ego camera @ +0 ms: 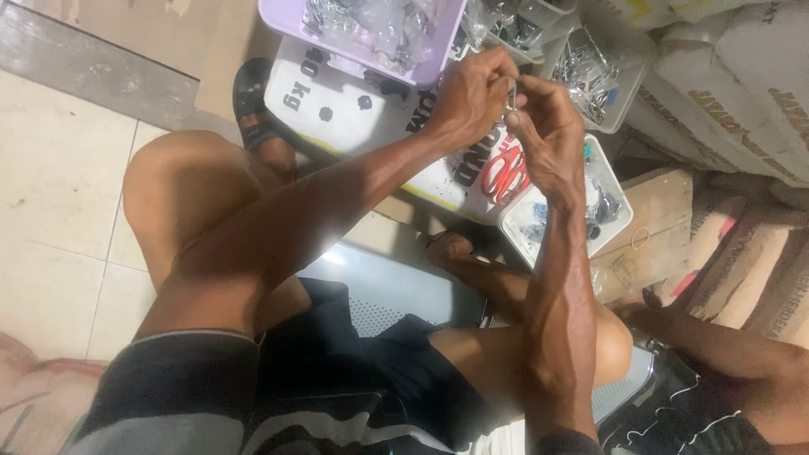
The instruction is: Assembling small hardware components using pliers and hands
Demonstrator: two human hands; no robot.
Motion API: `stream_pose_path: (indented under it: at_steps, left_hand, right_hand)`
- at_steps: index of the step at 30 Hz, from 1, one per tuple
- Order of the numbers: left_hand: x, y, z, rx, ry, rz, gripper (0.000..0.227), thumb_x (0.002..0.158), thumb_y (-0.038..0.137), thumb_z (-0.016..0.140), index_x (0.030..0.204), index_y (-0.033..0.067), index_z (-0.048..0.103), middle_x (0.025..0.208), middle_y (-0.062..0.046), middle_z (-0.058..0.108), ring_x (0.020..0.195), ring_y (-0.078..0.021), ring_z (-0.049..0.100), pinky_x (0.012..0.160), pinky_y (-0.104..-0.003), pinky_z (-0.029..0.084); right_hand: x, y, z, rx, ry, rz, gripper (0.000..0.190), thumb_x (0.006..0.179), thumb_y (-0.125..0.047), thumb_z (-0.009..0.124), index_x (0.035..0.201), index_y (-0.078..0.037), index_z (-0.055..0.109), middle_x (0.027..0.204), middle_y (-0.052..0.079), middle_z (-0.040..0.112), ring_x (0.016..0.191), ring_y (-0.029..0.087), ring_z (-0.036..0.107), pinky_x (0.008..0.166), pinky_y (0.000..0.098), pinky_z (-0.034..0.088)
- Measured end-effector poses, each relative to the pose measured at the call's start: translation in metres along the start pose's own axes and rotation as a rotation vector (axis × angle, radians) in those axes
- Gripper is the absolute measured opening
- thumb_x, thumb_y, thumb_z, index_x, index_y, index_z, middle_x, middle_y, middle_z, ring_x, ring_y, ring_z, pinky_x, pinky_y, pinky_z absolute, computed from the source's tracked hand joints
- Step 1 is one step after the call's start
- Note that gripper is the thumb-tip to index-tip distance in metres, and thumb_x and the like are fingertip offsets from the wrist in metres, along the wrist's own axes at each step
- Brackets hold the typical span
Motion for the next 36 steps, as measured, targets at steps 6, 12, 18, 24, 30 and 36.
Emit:
stream_pose_path:
  at_steps: [6, 12, 18, 24, 30, 36]
  left_hand:
    - [-0.012, -0.014, 0.020, -0.006, -0.243, -0.116, 0.016, 0.094, -0.001, 0.062, 0.082, 0.0090, 0.067, 0.071, -0.003, 0.066, 0.051, -0.0104, 0.055, 0.040, -0.025, 0.049]
    - [0.001, -0.018, 0.032, 0.174, -0.064, 0.017, 0.022, 0.093, -0.010, 0.050, 0.087, 0.0069, 0.063, 0.064, -0.003, 0.063, 0.040, -0.0104, 0.053, 0.029, -0.025, 0.043]
    - [0.023, 0.036, -0.006, 0.028, 0.085, 0.139, 0.015, 0.086, -0.003, 0.055, 0.086, 0.0092, 0.064, 0.074, -0.001, 0.068, 0.062, -0.0131, 0.066, 0.051, -0.027, 0.058]
    - [0.024, 0.041, -0.012, -0.020, 0.076, 0.128, 0.015, 0.088, 0.002, 0.051, 0.087, 0.0088, 0.064, 0.076, -0.003, 0.070, 0.066, -0.0166, 0.070, 0.059, -0.031, 0.062]
    - [0.027, 0.043, -0.014, -0.039, 0.070, 0.147, 0.012, 0.089, 0.005, 0.052, 0.087, 0.0121, 0.062, 0.075, 0.000, 0.067, 0.066, -0.0145, 0.069, 0.059, -0.028, 0.065]
    - [0.026, 0.049, -0.019, 0.001, 0.083, 0.124, 0.015, 0.088, 0.012, 0.049, 0.086, 0.0112, 0.063, 0.071, 0.000, 0.068, 0.061, -0.0148, 0.065, 0.053, -0.031, 0.053]
  right_hand:
    - [-0.008, 0.028, -0.014, -0.065, 0.167, -0.066, 0.018, 0.112, -0.022, 0.067, 0.103, -0.008, 0.060, 0.093, 0.006, 0.065, 0.076, 0.015, 0.059, 0.067, 0.0274, 0.053]
    - [-0.017, 0.094, -0.012, -0.726, 0.214, -0.004, 0.021, 0.102, 0.012, 0.055, 0.088, -0.004, 0.059, 0.064, 0.005, 0.057, 0.047, 0.016, 0.055, 0.040, 0.0298, 0.048]
    - [-0.028, 0.131, -0.005, -0.765, 0.245, -0.053, 0.007, 0.094, -0.010, 0.068, 0.099, -0.005, 0.068, 0.090, 0.020, 0.067, 0.080, 0.042, 0.063, 0.068, 0.0528, 0.048]
    - [-0.004, 0.111, 0.015, -0.724, 0.161, 0.035, 0.013, 0.094, -0.004, 0.054, 0.101, 0.004, 0.061, 0.126, 0.026, 0.058, 0.086, 0.044, 0.067, 0.060, 0.0531, 0.058]
    - [-0.003, 0.132, 0.017, -0.789, 0.024, 0.260, 0.050, 0.081, 0.007, 0.047, 0.130, 0.002, 0.047, 0.138, 0.028, 0.055, 0.091, 0.054, 0.062, 0.067, 0.0646, 0.047]
    - [-0.017, 0.163, 0.003, -0.896, 0.180, 0.243, 0.019, 0.085, -0.014, 0.066, 0.098, -0.003, 0.060, 0.093, 0.023, 0.065, 0.081, 0.054, 0.061, 0.064, 0.0607, 0.043]
Point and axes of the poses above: each hand's wrist, its own x-axis towards the middle knuckle, its own z-axis out of the palm, y = z × x, the point moved 8 cm from there along x, towards the middle knuckle
